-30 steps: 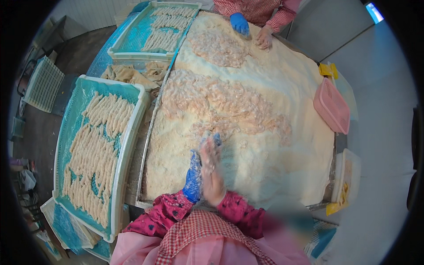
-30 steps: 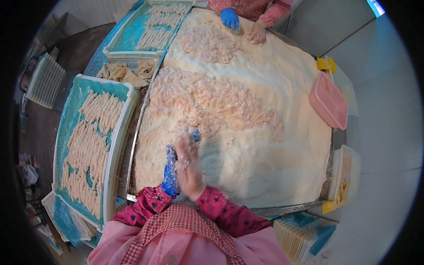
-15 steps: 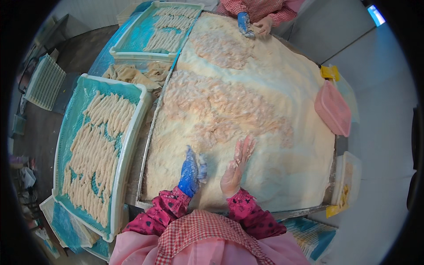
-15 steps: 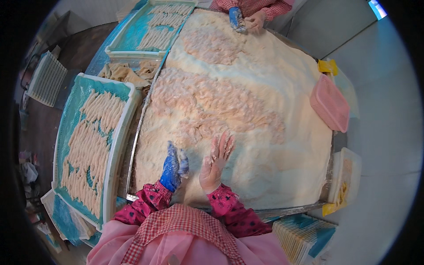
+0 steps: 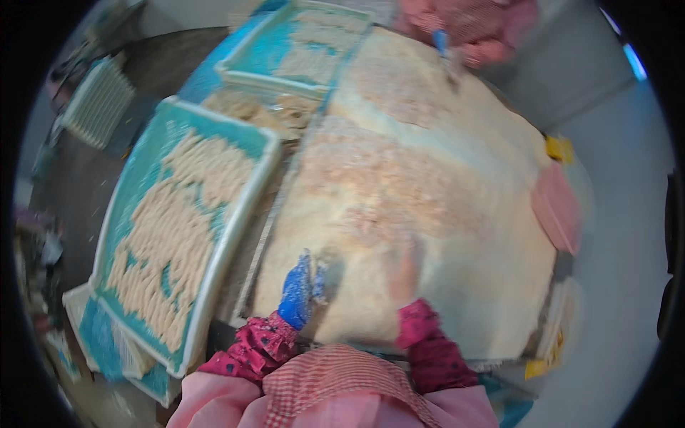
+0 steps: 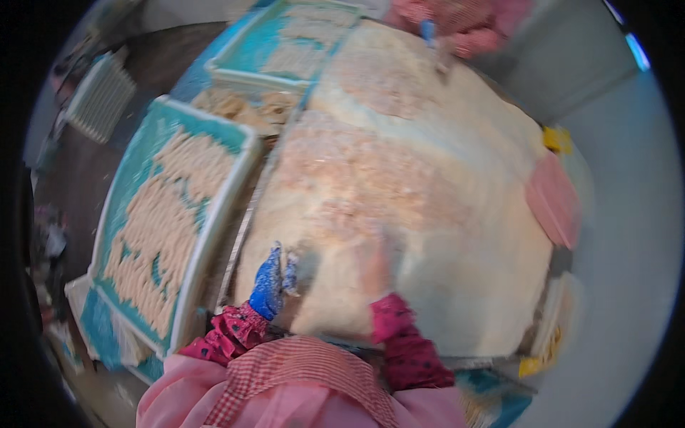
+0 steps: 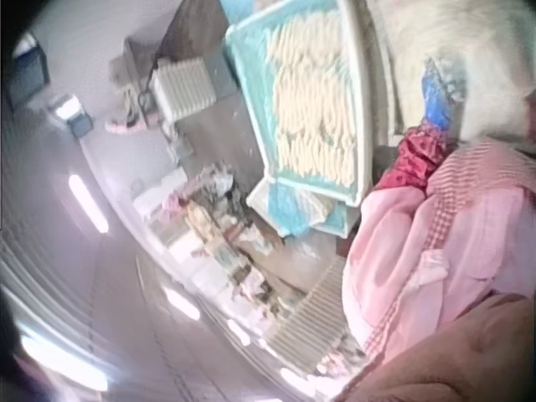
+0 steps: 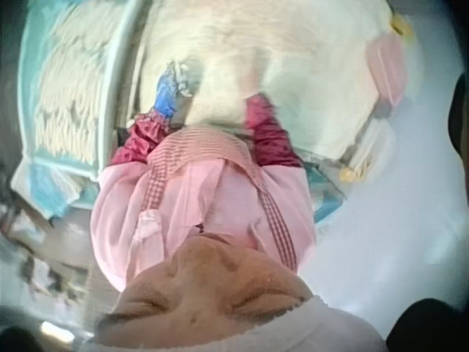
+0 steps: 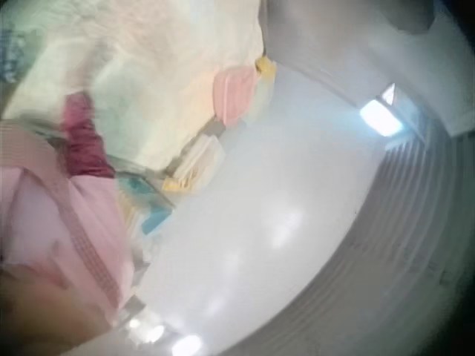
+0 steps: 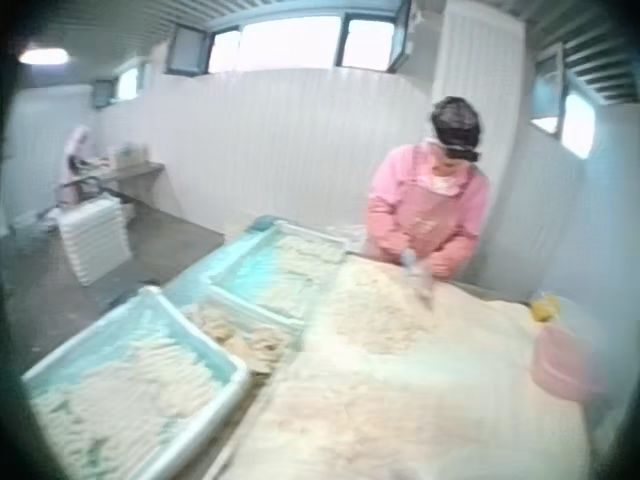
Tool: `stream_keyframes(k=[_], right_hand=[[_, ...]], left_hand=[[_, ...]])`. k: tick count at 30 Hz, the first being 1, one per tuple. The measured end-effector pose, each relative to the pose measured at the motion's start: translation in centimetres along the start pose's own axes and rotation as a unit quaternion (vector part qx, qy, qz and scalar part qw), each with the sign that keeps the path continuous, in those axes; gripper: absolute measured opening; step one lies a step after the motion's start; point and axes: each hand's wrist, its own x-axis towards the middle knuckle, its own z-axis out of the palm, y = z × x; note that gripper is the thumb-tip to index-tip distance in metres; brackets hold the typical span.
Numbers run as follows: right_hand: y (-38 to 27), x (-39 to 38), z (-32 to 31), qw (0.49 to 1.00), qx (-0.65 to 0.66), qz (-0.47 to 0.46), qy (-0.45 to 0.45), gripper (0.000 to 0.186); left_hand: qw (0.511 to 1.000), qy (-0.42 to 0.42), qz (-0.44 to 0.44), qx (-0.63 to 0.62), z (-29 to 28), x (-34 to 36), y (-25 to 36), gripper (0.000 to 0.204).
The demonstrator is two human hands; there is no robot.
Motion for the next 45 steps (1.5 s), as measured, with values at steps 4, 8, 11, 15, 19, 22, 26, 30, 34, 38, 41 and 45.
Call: stream_keyframes(k=[4,8,11,15,19,22,26,30,34,38,41,45], right_hand=[[7.3,1.1,0.0,0.974,-0.189,-0.126,-0.022,0.031],[4.1,2.5,-1.1,0.972,-0.191,-0.132,-0.044,0.025],[2.3,2.3,-1.4,0.981,-0.146,-0.120,-0.035,0.027],[2.7,2.5,-0.2,0.984,-0.109,-0.140,-0.032,0.028],[2.8,3.2,-1.6,0.978,-0.144,-0.140,-0.063,0.021],[3.9,3.7,-0.7,0.981,-0.133,-0.141,-0.027,0.014],[1.2,2.6,-3.2,0.998,-0.043,-0.020,0.030,0.014],[0.5,-1.9,-4.7,0.969,-0.036,-0.145,-0.196,0.027],[2.4,-6.4,-5.7,0.986,0.083,0.105,-0.104,0.038],[1.3,-6.4,-0.8,0.985,0.074,0.153,0.003,0.033],[1.1,-5.6,-0.4,0.986,0.073,0.145,0.027,0.026],[5.5,-2.4,-4.0,0.966,0.047,0.223,0.118,0.021]], left_hand=[[0.994,-0.031,0.031,-0.102,0.8,-2.6,7.0,0.041],[0.925,0.077,0.371,0.020,-6.3,-7.7,19.8,0.044],[0.744,0.321,0.566,0.148,-13.9,-14.9,30.8,0.036],[0.610,0.515,0.378,0.470,-29.7,-26.5,40.5,0.044],[0.596,0.458,0.292,0.592,-31.1,-23.6,43.2,0.046],[0.473,0.394,0.245,0.749,-34.8,-27.2,45.3,0.037],[0.484,0.385,0.262,0.741,-29.7,-19.7,40.1,0.040],[0.673,0.234,0.425,0.558,-14.8,-11.8,30.9,0.047],[0.634,0.083,0.248,0.728,-0.2,-7.6,18.4,0.046],[0.831,-0.030,0.119,0.543,-0.3,-1.7,4.2,0.043],[0.607,-0.055,0.219,0.762,4.5,2.5,-1.8,0.041],[0.508,-0.228,0.175,0.812,3.8,3.6,-7.8,0.033]])
